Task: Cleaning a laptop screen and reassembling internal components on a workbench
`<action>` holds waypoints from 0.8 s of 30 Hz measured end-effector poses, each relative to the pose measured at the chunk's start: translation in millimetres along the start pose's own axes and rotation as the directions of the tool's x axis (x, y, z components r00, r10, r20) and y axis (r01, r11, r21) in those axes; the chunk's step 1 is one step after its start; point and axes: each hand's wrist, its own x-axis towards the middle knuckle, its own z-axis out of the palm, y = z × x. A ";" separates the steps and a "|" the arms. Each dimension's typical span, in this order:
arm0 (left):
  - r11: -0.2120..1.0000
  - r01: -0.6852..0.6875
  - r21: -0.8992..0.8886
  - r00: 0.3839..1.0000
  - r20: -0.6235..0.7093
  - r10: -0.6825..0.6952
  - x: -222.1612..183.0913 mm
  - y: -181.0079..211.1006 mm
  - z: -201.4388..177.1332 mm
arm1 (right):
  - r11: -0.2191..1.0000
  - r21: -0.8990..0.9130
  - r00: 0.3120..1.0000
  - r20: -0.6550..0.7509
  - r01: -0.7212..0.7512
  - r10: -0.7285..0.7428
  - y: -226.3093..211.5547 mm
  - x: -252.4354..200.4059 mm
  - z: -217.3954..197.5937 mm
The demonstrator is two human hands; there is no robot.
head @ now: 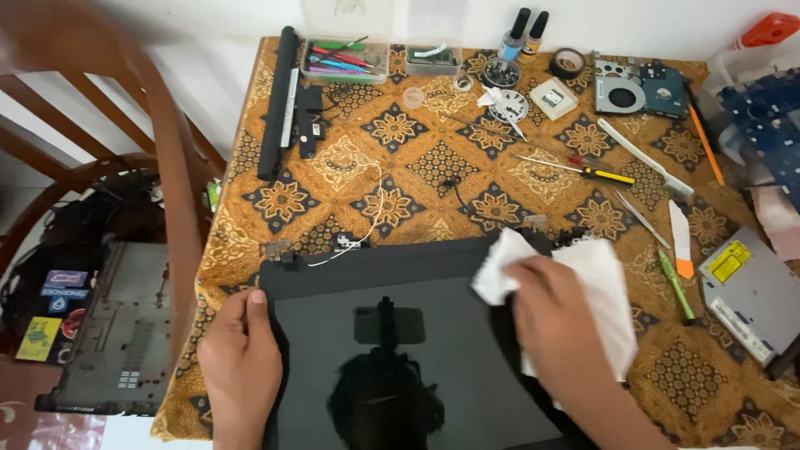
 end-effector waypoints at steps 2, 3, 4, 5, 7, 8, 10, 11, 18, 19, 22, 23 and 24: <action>1.000 -0.012 0.011 1.000 0.005 0.012 -1.6 1.0 0.1 | 0.999 0.006 0.999 -0.007 -0.036 0.036 17.3 -7.0 -15.0; 1.000 0.008 -0.003 0.999 0.031 -0.008 -2.8 4.2 -1.6 | 0.994 -0.098 0.998 -0.048 0.042 -0.047 21.1 -3.5 -23.4; 0.999 0.029 -0.016 0.998 0.058 -0.028 -4.5 7.8 -3.4 | 0.972 -0.204 0.988 -0.080 0.114 -0.133 25.0 -0.2 -32.3; 1.000 0.025 -0.014 0.998 0.061 -0.025 -4.6 4.6 -1.2 | 0.973 -0.204 0.988 -0.082 0.109 -0.128 27.0 1.9 -34.7; 1.000 -0.023 -0.017 0.999 0.049 0.024 -5.0 -1.4 1.9 | 0.952 -0.304 0.998 0.061 0.031 -0.013 30.4 6.5 -40.3; 1.000 -0.027 -0.015 0.998 0.050 0.028 -5.0 -0.4 1.0 | 0.953 -0.303 0.998 0.058 0.027 -0.010 32.1 10.9 -43.0; 1.000 0.001 0.010 0.999 0.033 -0.002 -3.2 2.1 -0.2 | 0.961 -0.247 0.984 0.153 0.123 -0.087 35.9 23.5 -48.3; 1.000 0.001 0.011 1.000 0.031 -0.002 -3.6 3.7 -0.2 | 0.961 -0.245 0.984 0.152 0.124 -0.088 43.6 26.2 -47.8; 1.000 -0.001 -0.025 1.000 0.007 0.001 -4.9 7.9 -1.6 | 0.948 -0.184 0.965 0.090 0.260 -0.248 62.2 25.8 -39.2; 1.000 -0.004 -0.031 1.000 -0.002 0.004 -5.6 7.3 -1.8 | 0.963 -0.163 0.976 0.052 0.216 -0.210 60.7 23.0 -36.5; 0.998 0.060 -0.001 0.998 0.033 -0.060 -3.7 9.2 -2.5 | 0.973 -0.089 0.977 -0.005 0.211 -0.212 70.6 22.8 -38.0; 0.998 0.057 0.000 0.998 0.035 -0.057 -3.1 6.3 -0.9 | 0.974 -0.089 0.978 -0.007 0.208 -0.210 64.0 26.6 -43.6; 0.999 0.040 -0.004 0.999 0.014 -0.040 -2.5 3.4 0.7 | 0.999 -0.031 1.000 0.004 0.016 -0.015 57.5 30.3 -49.3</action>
